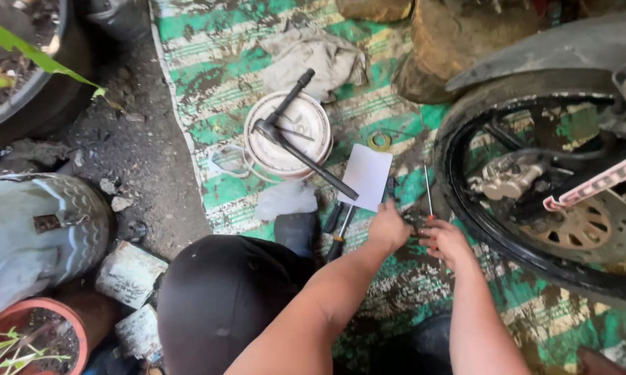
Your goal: The person uses a wrench to tighten bolts on the front wheel of a red motorcycle. They then wipe the wheel area with a cloth and use a screwdriver to adjust components on the motorcycle's handlebar and dashboard.
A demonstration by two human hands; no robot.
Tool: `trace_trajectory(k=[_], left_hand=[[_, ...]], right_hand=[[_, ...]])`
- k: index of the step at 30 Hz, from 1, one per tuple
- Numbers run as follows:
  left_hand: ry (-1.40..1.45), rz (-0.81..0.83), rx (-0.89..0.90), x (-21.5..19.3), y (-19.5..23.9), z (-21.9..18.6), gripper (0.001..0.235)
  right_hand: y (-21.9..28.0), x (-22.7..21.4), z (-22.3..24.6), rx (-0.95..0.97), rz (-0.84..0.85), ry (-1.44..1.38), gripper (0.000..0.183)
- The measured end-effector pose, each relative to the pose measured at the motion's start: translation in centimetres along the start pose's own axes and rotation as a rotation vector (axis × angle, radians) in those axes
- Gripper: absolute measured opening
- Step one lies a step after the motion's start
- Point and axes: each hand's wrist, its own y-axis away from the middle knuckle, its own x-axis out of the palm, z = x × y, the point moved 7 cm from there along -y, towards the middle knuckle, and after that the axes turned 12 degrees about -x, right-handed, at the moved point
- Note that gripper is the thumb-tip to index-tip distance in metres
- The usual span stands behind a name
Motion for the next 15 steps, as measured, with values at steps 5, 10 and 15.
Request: trace_trajectory(k=[5, 10, 15], left_hand=[[-0.18, -0.001, -0.068, -0.2, 0.1, 7.5, 0.076], [-0.198, 0.002, 0.057, -4.2, 2.1, 4.9, 0.082], [0.006, -0.034, 0.128, -4.4, 4.5, -1.5, 0.068]], right_hand=[[1.5, 0.6, 1.2, 0.019, 0.037, -0.009, 0.048], [-0.9, 0.7, -2.1, -0.144, 0.184, -0.356, 0.048], [-1.2, 0.1, -4.0, -0.083, 0.0, -0.318, 0.051]])
